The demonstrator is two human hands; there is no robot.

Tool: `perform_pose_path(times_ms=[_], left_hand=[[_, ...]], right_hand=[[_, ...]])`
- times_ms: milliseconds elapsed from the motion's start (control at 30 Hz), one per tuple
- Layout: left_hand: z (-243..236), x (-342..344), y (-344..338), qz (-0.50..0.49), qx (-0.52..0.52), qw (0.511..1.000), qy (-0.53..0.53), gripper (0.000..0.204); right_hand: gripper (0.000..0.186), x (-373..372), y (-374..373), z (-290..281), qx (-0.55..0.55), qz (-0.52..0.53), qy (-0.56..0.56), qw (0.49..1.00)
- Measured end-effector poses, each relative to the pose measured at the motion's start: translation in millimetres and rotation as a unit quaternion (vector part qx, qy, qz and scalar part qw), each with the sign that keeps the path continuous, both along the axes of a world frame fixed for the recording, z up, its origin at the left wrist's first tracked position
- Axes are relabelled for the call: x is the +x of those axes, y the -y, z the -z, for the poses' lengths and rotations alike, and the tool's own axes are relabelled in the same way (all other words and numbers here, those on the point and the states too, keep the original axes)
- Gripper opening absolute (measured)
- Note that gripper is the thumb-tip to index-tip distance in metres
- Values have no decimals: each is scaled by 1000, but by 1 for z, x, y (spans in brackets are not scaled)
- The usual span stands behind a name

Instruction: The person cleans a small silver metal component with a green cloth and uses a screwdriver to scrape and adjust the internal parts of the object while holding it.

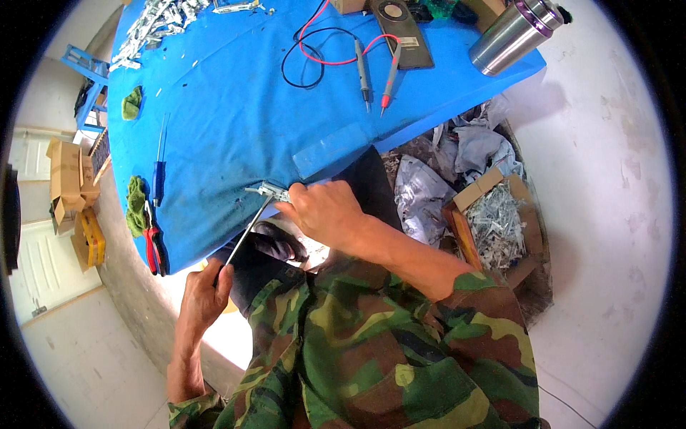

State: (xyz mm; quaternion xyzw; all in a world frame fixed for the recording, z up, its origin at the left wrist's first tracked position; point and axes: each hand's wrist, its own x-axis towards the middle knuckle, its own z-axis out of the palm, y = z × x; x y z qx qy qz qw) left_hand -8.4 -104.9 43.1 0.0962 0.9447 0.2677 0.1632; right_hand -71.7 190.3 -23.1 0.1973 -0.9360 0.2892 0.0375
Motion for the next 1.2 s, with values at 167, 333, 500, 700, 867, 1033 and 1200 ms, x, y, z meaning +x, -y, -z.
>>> perform_pose_path(times_ms=[167, 333, 500, 700, 867, 1033, 1200], left_hand=[[2, 2, 0, 16, -11, 1000, -3, 29], [-17, -1, -9, 58, -151, 979, -127, 33], [-27, 2, -17, 57, -181, 974, -120, 35], [-21, 5, -13, 25, -87, 995, -46, 31], [-15, 4, -16, 6, -29, 999, -16, 31], [-10, 11, -21, -23, -7, 1000, 2, 35], [-5, 15, -25, -40, 22, 999, 26, 36]], right_hand=[[42, -1, -1, -3, 14, 9, 20, 1000], [42, -2, -1, -5, 5, 11, 34, 999], [44, 1, 1, 3, 8, 14, 1, 1000], [43, 1, 1, -3, 20, 1, 9, 1000], [42, 1, 1, -1, 30, 3, 8, 1000], [42, 1, 1, -2, 21, 1, 0, 1000], [39, 1, 2, 0, 14, 10, 13, 1000]])
